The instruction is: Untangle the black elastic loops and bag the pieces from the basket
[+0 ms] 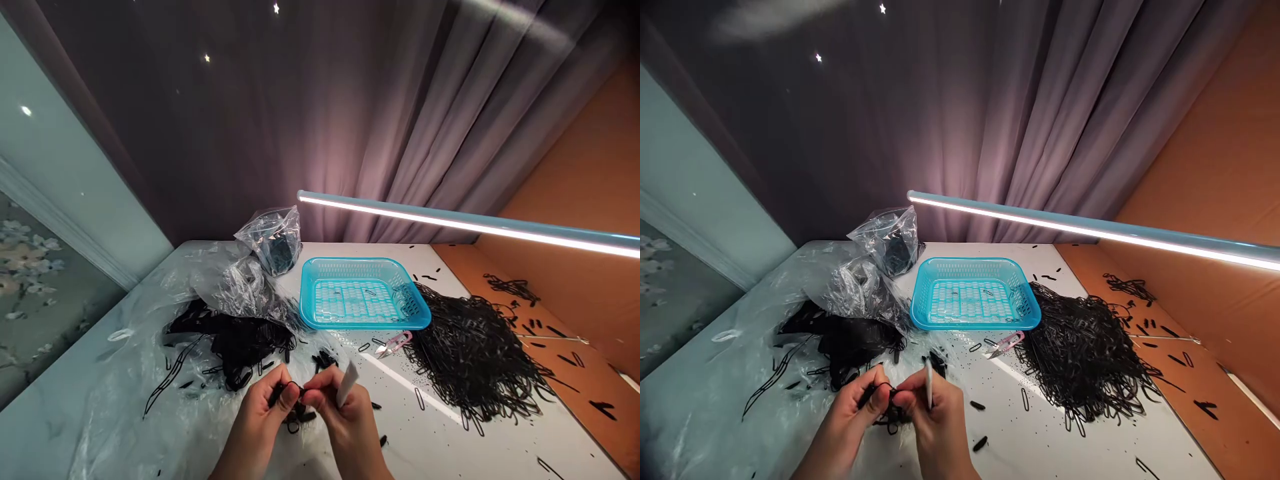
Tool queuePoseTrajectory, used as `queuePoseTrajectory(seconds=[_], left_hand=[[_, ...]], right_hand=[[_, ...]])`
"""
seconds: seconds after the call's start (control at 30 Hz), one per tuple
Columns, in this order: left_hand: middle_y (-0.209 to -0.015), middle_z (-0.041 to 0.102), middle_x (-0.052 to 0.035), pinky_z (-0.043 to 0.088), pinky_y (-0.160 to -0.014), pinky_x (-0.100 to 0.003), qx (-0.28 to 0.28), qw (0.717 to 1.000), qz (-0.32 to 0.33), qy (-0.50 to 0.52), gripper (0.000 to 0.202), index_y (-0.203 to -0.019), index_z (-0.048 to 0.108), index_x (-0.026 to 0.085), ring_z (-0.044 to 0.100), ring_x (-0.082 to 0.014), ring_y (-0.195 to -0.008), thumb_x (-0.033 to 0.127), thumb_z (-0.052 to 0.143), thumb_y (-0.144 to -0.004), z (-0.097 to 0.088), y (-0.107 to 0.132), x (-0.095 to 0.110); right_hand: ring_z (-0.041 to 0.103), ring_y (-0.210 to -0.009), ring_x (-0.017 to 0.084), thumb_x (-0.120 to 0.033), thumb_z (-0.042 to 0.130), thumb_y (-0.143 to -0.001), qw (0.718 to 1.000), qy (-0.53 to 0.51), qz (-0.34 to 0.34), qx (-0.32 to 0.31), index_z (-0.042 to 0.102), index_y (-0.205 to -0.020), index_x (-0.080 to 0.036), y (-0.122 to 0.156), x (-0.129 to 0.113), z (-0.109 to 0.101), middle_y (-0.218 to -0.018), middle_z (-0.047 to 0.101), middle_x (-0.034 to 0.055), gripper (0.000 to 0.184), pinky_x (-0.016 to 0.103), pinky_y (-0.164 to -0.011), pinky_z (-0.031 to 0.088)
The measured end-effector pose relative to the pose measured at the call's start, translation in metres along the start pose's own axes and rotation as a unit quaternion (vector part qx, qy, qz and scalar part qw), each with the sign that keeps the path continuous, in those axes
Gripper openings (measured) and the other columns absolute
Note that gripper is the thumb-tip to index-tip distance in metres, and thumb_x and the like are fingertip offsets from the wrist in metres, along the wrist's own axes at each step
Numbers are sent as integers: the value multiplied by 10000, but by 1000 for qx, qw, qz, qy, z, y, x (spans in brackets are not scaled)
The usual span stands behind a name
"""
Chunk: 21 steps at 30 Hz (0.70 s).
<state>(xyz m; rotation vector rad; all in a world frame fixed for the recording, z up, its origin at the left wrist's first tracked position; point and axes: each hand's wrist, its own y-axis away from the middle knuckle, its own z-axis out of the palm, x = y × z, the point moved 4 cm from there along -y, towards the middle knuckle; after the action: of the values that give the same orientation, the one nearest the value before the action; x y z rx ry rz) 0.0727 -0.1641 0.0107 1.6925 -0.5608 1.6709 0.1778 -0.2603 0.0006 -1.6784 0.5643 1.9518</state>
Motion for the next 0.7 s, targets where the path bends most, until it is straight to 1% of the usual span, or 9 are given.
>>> queuePoseTrajectory(seconds=[0.07, 0.13, 0.2, 0.27, 0.37, 0.43, 0.53, 0.63, 0.7], left_hand=[[-643, 398, 37, 294, -577, -223, 27, 998, -13, 53, 410, -650, 506, 177, 322, -122, -614, 502, 689, -820, -5, -1, 2], [-653, 391, 47, 303, -565, -206, 52, 987, -54, 141, 363, -680, 513, 175, 308, -105, -588, 448, 697, -835, -11, -3, 3], [-641, 360, 57, 306, -541, -199, 59, 964, -99, 240, 338, -684, 494, 175, 303, -92, -559, 392, 685, -859, -15, -6, 4], [-629, 327, 62, 331, -537, -205, 55, 937, -129, 321, 328, -675, 463, 176, 324, -87, -546, 335, 652, -891, -16, -9, 5], [-648, 341, 56, 388, -559, -219, 44, 910, -149, 386, 296, -691, 464, 172, 368, -84, -553, 279, 589, -937, -13, -12, 8], [-662, 359, 47, 419, -575, -226, 31, 898, -159, 409, 276, -708, 481, 167, 399, -86, -570, 259, 554, -958, -9, -12, 9], [-665, 387, 35, 466, -610, -238, 28, 891, -164, 422, 267, -722, 507, 160, 450, -97, -600, 230, 507, -979, -4, -11, 11], [-684, 449, 13, 517, -673, -266, 46, 893, -167, 416, 274, -723, 530, 151, 525, -118, -659, 212, 485, -987, -2, -9, 9], [-721, 509, -10, 540, -704, -283, 61, 893, -169, 413, 270, -728, 552, 143, 580, -140, -722, 205, 491, -983, -2, -7, 6]], right_hand=[[565, -653, 181, -455, 650, -860, 1000, 6, 1, 26, 632, -748, -180, -4, -2, -12, -670, 620, 29, 298, 283, -616, 433], [568, -665, 185, -396, 641, -871, 997, 72, -3, 32, 641, -782, -190, -9, 0, -26, -693, 623, 25, 225, 278, -618, 425], [558, -660, 184, -283, 660, -850, 979, 199, -33, 13, 667, -780, -198, -15, 4, -38, -707, 616, 22, 110, 272, -606, 400], [558, -659, 188, -174, 665, -805, 953, 296, -63, -8, 690, -739, -199, -19, 11, -46, -724, 608, 31, 75, 274, -605, 388], [573, -669, 196, -154, 651, -800, 943, 324, -78, -14, 733, -817, -199, -19, 14, -51, -779, 607, 50, 96, 281, -611, 397], [562, -659, 191, -219, 616, -865, 945, 315, -85, -17, 729, -832, -201, -14, 9, -46, -765, 593, 47, 119, 281, -598, 389], [560, -684, 191, -260, 447, -977, 957, 270, -109, -15, 671, -764, -207, -3, -1, -29, -727, 577, 40, 313, 286, -623, 396], [590, -782, 186, -154, 418, -963, 964, 217, -141, -59, 680, -1005, -230, 7, -3, -7, -877, 596, 53, 276, 268, -669, 442], [592, -798, 174, -80, 474, -916, 958, 214, -165, -98, 652, -1177, -262, 10, 2, 7, -935, 566, 53, 365, 249, -672, 467]])
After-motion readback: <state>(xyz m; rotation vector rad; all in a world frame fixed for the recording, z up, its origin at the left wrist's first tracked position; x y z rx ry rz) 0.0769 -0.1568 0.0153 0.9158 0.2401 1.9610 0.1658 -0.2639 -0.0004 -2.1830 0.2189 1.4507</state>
